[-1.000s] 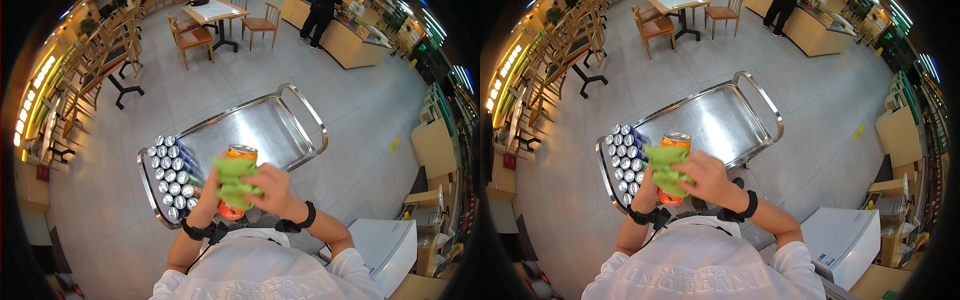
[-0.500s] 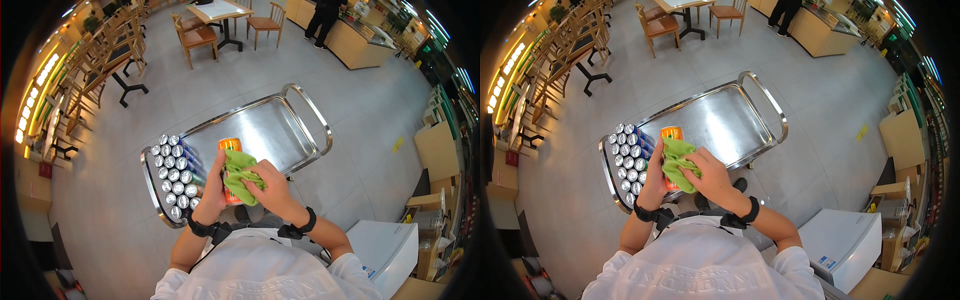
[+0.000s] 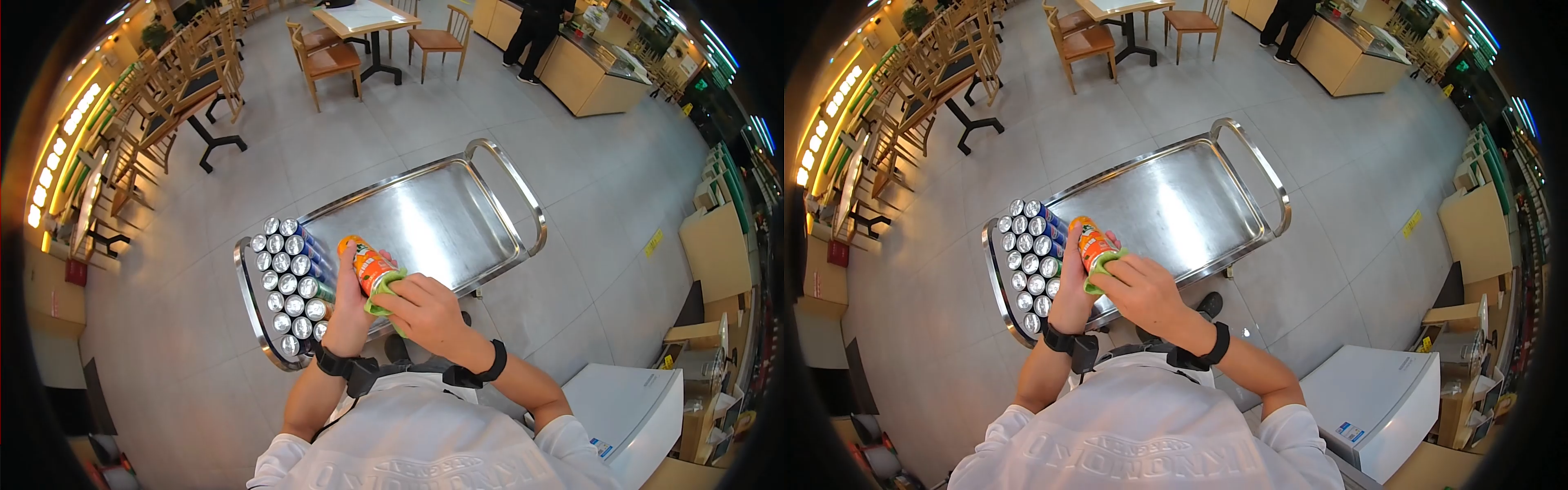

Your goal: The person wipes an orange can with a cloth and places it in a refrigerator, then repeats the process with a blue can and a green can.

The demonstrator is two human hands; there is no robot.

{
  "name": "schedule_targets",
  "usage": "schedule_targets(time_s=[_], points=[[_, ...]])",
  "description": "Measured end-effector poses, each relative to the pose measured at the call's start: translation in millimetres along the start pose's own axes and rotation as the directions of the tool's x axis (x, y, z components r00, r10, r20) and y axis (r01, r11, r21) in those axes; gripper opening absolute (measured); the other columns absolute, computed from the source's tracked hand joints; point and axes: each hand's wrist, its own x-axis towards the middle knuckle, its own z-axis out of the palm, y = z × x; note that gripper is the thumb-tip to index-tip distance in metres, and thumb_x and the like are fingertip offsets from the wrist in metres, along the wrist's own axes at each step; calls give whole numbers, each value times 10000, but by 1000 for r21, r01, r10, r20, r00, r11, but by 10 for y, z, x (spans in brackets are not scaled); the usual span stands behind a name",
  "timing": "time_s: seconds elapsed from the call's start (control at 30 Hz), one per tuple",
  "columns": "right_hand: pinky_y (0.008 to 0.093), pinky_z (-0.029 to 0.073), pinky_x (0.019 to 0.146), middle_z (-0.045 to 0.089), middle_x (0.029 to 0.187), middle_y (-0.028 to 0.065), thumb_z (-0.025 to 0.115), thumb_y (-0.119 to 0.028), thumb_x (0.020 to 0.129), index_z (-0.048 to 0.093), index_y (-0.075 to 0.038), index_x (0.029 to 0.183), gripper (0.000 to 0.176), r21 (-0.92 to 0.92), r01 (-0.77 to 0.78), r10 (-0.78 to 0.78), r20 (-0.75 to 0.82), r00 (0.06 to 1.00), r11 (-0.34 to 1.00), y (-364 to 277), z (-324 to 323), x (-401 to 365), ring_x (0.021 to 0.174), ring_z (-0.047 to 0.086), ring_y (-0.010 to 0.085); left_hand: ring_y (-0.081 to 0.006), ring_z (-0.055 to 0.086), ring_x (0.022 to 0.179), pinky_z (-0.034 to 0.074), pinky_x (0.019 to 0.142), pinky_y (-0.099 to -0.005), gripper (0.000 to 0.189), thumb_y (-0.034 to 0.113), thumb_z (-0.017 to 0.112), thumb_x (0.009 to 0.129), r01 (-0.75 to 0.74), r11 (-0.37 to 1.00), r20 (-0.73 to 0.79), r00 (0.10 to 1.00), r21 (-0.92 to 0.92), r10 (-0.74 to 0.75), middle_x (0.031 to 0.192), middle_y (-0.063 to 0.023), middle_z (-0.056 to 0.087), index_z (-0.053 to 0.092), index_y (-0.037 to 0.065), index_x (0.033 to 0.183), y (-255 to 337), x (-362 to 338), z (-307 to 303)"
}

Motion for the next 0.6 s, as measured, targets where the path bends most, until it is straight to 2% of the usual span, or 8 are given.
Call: schedule_targets(time_s=[0.13,0.23,0.3,0.37,0.4,0.43,0.53,0.6], points=[[341,512,646,589,869,50,730,-65,649,631,-102,939,309,55,-6,10,-74,997,998,66,-34,32,767,604,254,-257,605,860,535,797,-413,478,438,640,896,-110,994,98,989,-12,111,951,-121,590,444,69,1127,23,-171,134],[338,503,658,583,863,75,715,-46,722,598,-79,966,272,201,-216,248,-154,956,956,59,101,-90,763,602,223,-226,602,904,521,854,-399,468,427,634,906,-269,963,87,960,4,268,993,-101,589,445,76,1151,-5,-474,426],[323,489,689,582,868,88,659,-72,840,555,-47,1016,205,556,-535,697,-114,708,636,-47,224,-108,770,585,184,-229,586,977,500,902,-397,554,469,652,883,-496,866,56,868,64,493,1027,-88,594,491,26,1172,-104,-509,507],[309,480,705,586,874,85,636,-105,877,539,-34,1034,197,657,-576,770,-12,638,487,-26,313,-157,783,573,163,-230,583,986,498,908,-398,562,471,655,881,-553,831,91,832,61,547,1039,-88,591,489,25,1181,-119,-492,476],[295,470,722,590,880,81,613,-137,914,523,-21,1051,201,733,-600,824,96,558,321,-17,343,-171,795,561,142,-230,580,994,496,913,-398,570,472,657,879,-603,796,130,795,61,592,1051,-89,588,487,25,1190,-125,-489,471],[296,467,753,604,897,86,595,-147,919,519,-4,1039,201,834,-552,841,305,448,-8,-43,340,-134,813,563,146,-230,580,994,496,913,-398,570,472,657,879,-602,796,132,795,59,592,1051,-89,588,487,25,1190,-116,-496,486],[292,467,752,613,912,101,615,-173,909,516,4,1044,244,563,-804,745,451,492,190,-17,169,-81,823,565,143,-228,577,999,490,928,-394,570,468,659,878,-620,780,92,784,84,613,1040,-92,592,494,17,1186,29,-507,507],[297,473,753,614,912,112,660,-157,873,516,7,1051,282,482,-803,714,417,563,351,-189,125,-110,824,578,153,-221,583,989,488,934,-390,555,466,656,881,-490,872,210,851,-10,481,1030,-85,599,509,12,1165,235,-428,472]])
